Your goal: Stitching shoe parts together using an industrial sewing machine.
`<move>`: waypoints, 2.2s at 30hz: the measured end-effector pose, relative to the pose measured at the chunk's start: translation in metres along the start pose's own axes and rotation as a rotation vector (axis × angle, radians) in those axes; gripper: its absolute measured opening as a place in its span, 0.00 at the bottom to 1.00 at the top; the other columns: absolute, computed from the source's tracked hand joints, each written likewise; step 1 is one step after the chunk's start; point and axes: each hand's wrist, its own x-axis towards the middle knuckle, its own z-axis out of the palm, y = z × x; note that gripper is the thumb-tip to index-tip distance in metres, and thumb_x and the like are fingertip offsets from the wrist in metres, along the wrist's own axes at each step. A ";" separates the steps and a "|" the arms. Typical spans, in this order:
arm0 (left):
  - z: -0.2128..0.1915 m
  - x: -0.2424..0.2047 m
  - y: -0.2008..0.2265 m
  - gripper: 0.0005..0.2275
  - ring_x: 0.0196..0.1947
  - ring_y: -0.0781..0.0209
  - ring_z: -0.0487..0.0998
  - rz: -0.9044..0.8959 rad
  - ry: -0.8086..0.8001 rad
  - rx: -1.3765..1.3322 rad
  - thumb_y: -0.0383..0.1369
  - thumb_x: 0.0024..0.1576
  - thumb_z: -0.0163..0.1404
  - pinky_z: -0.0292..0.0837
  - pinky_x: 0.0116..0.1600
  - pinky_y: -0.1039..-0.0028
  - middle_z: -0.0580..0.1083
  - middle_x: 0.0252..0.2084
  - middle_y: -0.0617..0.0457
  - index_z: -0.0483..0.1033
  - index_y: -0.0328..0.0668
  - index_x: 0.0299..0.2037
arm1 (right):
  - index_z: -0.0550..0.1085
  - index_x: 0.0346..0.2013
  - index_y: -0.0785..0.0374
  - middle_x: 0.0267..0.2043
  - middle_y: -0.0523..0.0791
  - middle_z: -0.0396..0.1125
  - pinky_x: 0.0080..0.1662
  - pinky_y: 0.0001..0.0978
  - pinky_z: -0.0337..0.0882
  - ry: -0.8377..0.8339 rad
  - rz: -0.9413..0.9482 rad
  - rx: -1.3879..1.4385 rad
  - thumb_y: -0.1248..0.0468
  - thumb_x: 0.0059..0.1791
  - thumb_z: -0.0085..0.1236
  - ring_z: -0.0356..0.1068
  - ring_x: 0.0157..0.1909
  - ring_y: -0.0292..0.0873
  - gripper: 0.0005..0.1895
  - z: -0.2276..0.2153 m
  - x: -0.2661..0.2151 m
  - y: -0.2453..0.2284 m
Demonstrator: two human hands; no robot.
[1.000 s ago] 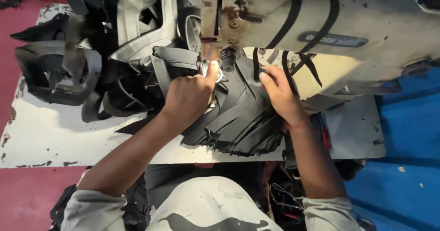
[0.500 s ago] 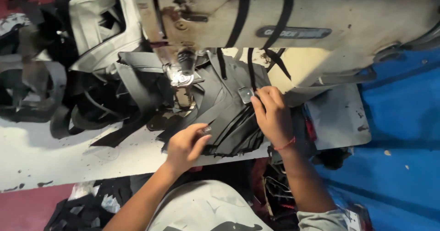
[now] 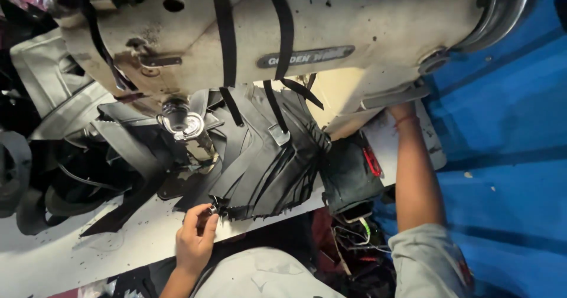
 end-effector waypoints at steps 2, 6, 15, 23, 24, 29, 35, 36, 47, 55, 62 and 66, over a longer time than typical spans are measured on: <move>0.003 -0.001 0.002 0.12 0.26 0.66 0.79 0.048 0.009 -0.006 0.30 0.58 0.55 0.73 0.33 0.77 0.79 0.30 0.51 0.74 0.36 0.50 | 0.69 0.61 0.64 0.65 0.57 0.66 0.69 0.46 0.58 -0.146 -0.004 -0.110 0.55 0.49 0.61 0.62 0.69 0.56 0.29 0.000 -0.017 0.070; 0.003 0.001 -0.004 0.13 0.26 0.68 0.80 0.122 0.034 -0.008 0.29 0.55 0.57 0.74 0.32 0.78 0.79 0.28 0.52 0.74 0.35 0.48 | 0.59 0.73 0.68 0.75 0.56 0.55 0.71 0.47 0.53 0.006 0.030 0.195 0.53 0.57 0.54 0.53 0.74 0.56 0.34 0.059 -0.014 0.122; 0.004 -0.001 0.002 0.12 0.26 0.67 0.79 0.105 0.046 -0.142 0.27 0.55 0.57 0.74 0.32 0.79 0.78 0.28 0.52 0.74 0.34 0.48 | 0.73 0.56 0.73 0.56 0.51 0.72 0.57 0.38 0.71 0.645 0.232 0.367 0.62 0.57 0.54 0.71 0.54 0.45 0.18 -0.030 -0.017 -0.130; 0.040 0.030 0.066 0.08 0.28 0.70 0.72 0.058 -0.213 -0.501 0.28 0.59 0.54 0.67 0.32 0.79 0.74 0.30 0.55 0.73 0.34 0.45 | 0.69 0.32 0.68 0.28 0.42 0.61 0.36 0.31 0.61 0.689 0.342 0.235 0.61 0.62 0.51 0.57 0.31 0.36 0.17 -0.069 -0.108 -0.409; 0.051 0.037 0.074 0.07 0.26 0.69 0.70 -0.075 -0.338 -0.660 0.30 0.61 0.52 0.65 0.31 0.79 0.71 0.29 0.55 0.73 0.36 0.44 | 0.69 0.39 0.67 0.39 0.47 0.64 0.44 0.34 0.66 0.465 0.223 0.576 0.66 0.58 0.50 0.64 0.41 0.40 0.07 -0.060 -0.124 -0.444; 0.078 0.064 0.145 0.08 0.24 0.69 0.68 -0.452 -0.618 -1.117 0.38 0.64 0.47 0.63 0.30 0.77 0.69 0.27 0.57 0.70 0.44 0.40 | 0.77 0.55 0.63 0.37 0.49 0.68 0.43 0.34 0.72 -0.122 -0.025 0.413 0.68 0.53 0.57 0.72 0.38 0.46 0.15 -0.084 -0.119 -0.529; 0.102 0.066 0.143 0.14 0.22 0.69 0.67 -0.661 -0.670 -1.231 0.45 0.62 0.44 0.59 0.27 0.78 0.68 0.24 0.58 0.71 0.43 0.38 | 0.68 0.61 0.71 0.46 0.54 0.67 0.49 0.45 0.67 -0.093 -0.242 0.106 0.63 0.45 0.60 0.67 0.46 0.58 0.31 -0.096 -0.102 -0.532; 0.103 0.064 0.142 0.12 0.21 0.70 0.65 -0.600 -0.689 -1.243 0.44 0.63 0.46 0.58 0.26 0.79 0.66 0.23 0.60 0.70 0.44 0.38 | 0.70 0.58 0.68 0.46 0.52 0.67 0.50 0.43 0.68 -0.056 -0.236 0.109 0.65 0.46 0.59 0.68 0.47 0.56 0.25 -0.091 -0.108 -0.525; 0.078 0.070 0.145 0.09 0.18 0.77 0.57 -0.285 -0.771 -1.021 0.34 0.65 0.47 0.49 0.23 0.81 0.60 0.22 0.66 0.72 0.39 0.50 | 0.64 0.45 0.63 0.39 0.47 0.68 0.43 0.30 0.65 0.696 0.089 0.396 0.66 0.66 0.46 0.62 0.35 0.37 0.07 -0.068 -0.065 -0.316; 0.029 0.047 0.077 0.11 0.19 0.77 0.58 -0.209 -0.628 -0.795 0.29 0.63 0.47 0.50 0.24 0.82 0.63 0.22 0.65 0.78 0.36 0.51 | 0.75 0.51 0.73 0.48 0.57 0.72 0.54 0.40 0.68 0.346 0.125 0.140 0.70 0.54 0.50 0.71 0.51 0.51 0.12 -0.027 -0.026 -0.115; 0.023 0.026 0.065 0.12 0.24 0.76 0.59 -0.247 -0.647 -0.843 0.24 0.63 0.46 0.52 0.29 0.83 0.64 0.27 0.63 0.78 0.35 0.54 | 0.74 0.55 0.73 0.55 0.55 0.72 0.59 0.40 0.67 0.339 0.206 0.324 0.69 0.55 0.49 0.70 0.57 0.50 0.16 -0.020 -0.023 -0.125; 0.013 0.028 0.082 0.21 0.39 0.66 0.69 0.157 -0.607 -0.716 0.15 0.58 0.41 0.65 0.46 0.77 0.68 0.41 0.53 0.76 0.34 0.60 | 0.73 0.57 0.73 0.58 0.53 0.71 0.62 0.39 0.66 0.235 0.179 0.435 0.65 0.56 0.52 0.69 0.60 0.48 0.18 -0.024 -0.022 -0.125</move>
